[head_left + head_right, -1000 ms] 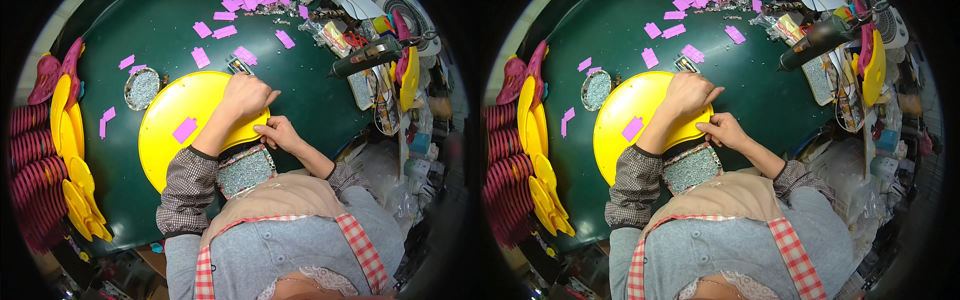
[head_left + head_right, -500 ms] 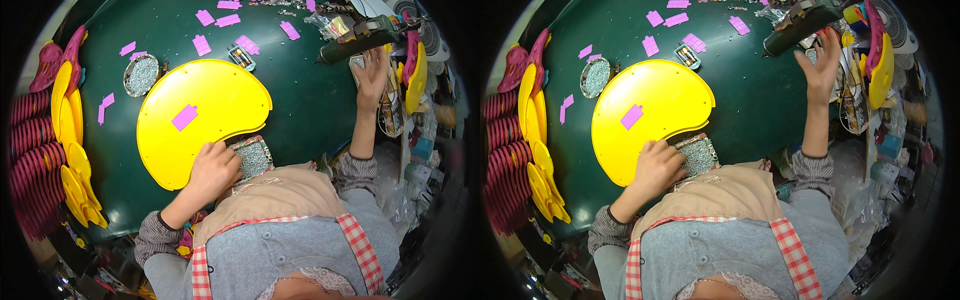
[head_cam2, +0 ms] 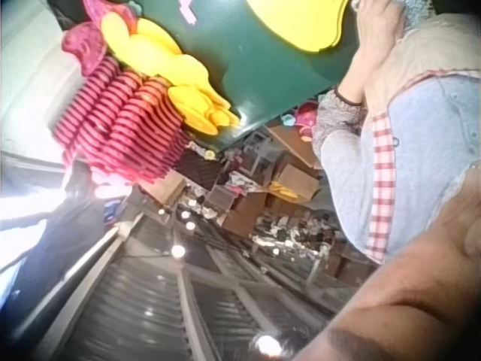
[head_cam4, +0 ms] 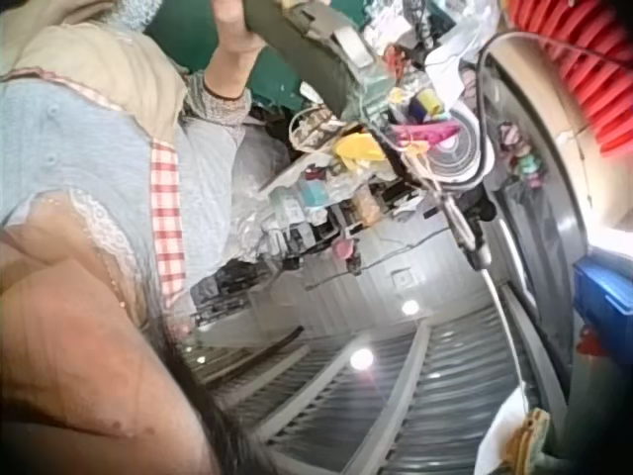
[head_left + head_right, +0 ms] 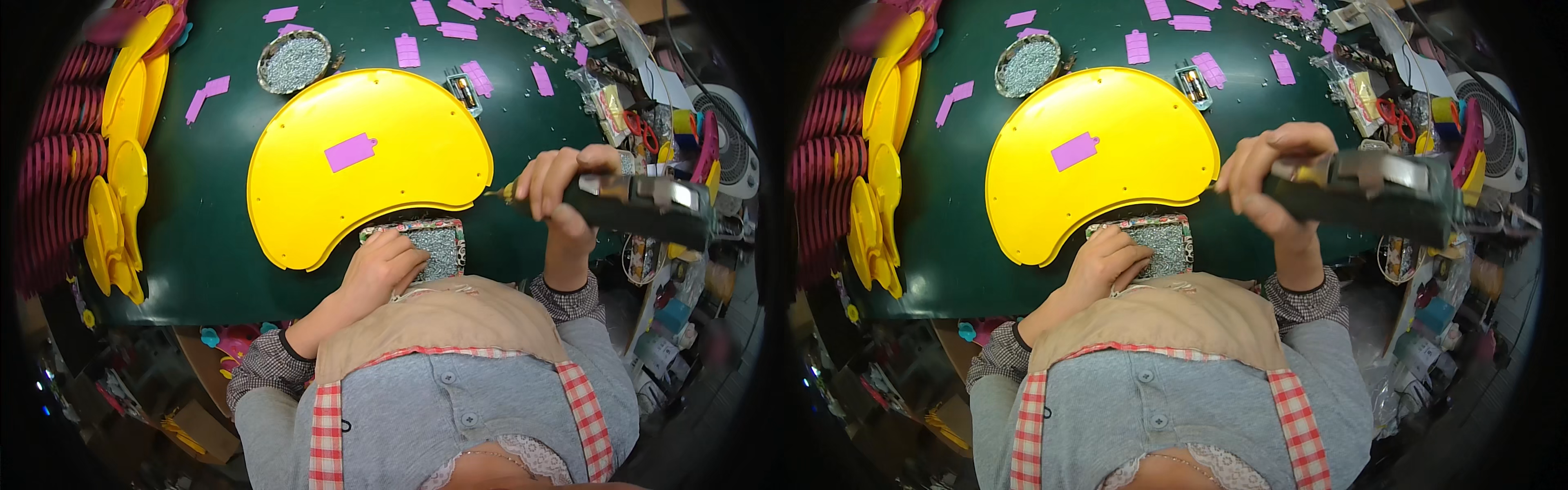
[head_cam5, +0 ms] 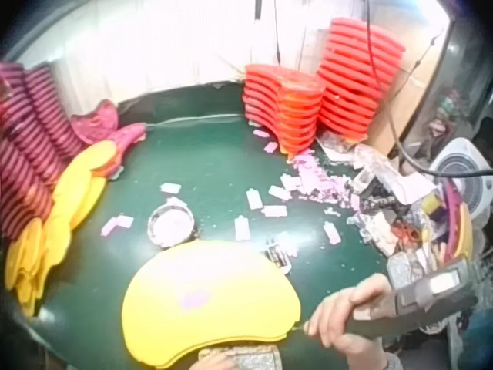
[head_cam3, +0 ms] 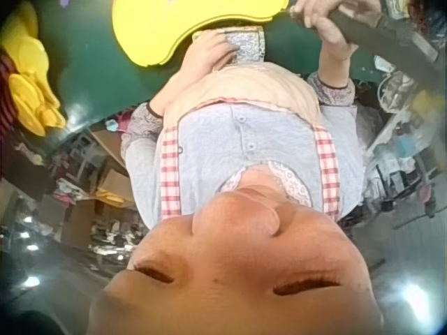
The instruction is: The person assembles yellow and pink plastic toy parts on a green workbench. They use a power drill to fasten screws, insert small components, and place finished units into a cardboard box. The process is repeated for multiple toy units.
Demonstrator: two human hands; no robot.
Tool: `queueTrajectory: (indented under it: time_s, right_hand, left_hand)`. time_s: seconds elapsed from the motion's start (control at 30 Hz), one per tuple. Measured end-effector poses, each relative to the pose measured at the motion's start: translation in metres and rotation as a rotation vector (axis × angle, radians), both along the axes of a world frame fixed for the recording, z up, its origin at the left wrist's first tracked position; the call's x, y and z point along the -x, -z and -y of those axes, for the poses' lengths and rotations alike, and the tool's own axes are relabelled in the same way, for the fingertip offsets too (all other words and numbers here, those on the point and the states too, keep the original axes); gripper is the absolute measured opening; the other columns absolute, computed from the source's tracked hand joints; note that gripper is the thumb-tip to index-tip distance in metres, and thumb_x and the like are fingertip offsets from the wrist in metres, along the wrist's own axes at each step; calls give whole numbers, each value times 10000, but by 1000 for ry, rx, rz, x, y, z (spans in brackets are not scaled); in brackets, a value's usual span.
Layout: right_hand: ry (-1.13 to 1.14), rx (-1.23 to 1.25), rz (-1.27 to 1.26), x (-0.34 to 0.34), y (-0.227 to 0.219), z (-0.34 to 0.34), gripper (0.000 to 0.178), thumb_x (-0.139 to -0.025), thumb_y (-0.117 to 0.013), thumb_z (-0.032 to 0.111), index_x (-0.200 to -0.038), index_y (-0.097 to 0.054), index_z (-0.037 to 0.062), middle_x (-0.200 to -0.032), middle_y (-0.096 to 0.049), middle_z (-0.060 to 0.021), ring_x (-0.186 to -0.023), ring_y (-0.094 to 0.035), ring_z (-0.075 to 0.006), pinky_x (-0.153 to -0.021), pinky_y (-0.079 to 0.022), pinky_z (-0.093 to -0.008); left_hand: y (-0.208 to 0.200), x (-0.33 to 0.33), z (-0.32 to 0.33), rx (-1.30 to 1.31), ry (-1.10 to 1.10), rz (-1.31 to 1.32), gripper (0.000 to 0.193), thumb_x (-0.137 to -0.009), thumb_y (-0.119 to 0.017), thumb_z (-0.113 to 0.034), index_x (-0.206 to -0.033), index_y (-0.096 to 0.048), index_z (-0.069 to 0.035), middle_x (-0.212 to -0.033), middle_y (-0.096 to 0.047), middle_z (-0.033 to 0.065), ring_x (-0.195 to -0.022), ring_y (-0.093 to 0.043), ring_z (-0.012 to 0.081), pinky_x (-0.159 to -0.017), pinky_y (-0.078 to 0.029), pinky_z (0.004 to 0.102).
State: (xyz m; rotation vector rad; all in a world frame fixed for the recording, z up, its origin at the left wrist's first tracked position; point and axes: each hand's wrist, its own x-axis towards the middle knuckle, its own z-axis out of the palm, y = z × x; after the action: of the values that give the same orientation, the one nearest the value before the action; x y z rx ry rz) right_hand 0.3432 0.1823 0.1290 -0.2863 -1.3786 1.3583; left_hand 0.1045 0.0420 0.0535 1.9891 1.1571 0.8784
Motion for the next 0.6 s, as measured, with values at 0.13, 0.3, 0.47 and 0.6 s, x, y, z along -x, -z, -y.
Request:
queueTrajectory:
  time_s: [0.13, 0.3, 0.47, 0.6]
  right_hand:
    - [-181, 56, -70, 37, -14, 15, 558, -856, -773, 36, -1290, -423, 53, -773, -631, -89, -654, -629, -202, -746, -594, -392]
    - [-318, -136, 39, 58, -11, 23, 555, -820, -709, -96, -1262, -420, 74, -765, -622, -89, -655, -633, -194, -686, -562, -386]
    - [-300, -78, 4, 70, -10, 32, 510, -858, -681, -65, -1264, -415, 93, -777, -623, -85, -651, -631, -190, -696, -557, -384]
    - [-294, -69, 33, 74, -13, 33, 493, -885, -650, -54, -1278, -399, 107, -782, -622, -82, -662, -633, -186, -704, -553, -388]
  left_hand:
    - [-6, 3, -4, 35, -111, 94, 250, -769, -754, 23, -1011, -713, -23, -838, -592, 102, -772, -569, 297, -656, -476, 391]
    - [-10, 11, -10, 34, -290, 164, 170, -781, -794, 10, -918, -694, -8, -802, -635, 129, -757, -606, 307, -667, -489, 383]
    - [-10, 22, -10, 0, -349, 179, 166, -785, -789, 27, -930, -718, -11, -798, -657, 116, -745, -610, 282, -661, -483, 358]
    - [-5, 24, -6, -9, -347, 195, 169, -792, -783, 34, -946, -727, -9, -795, -657, 116, -740, -606, 276, -657, -479, 355]
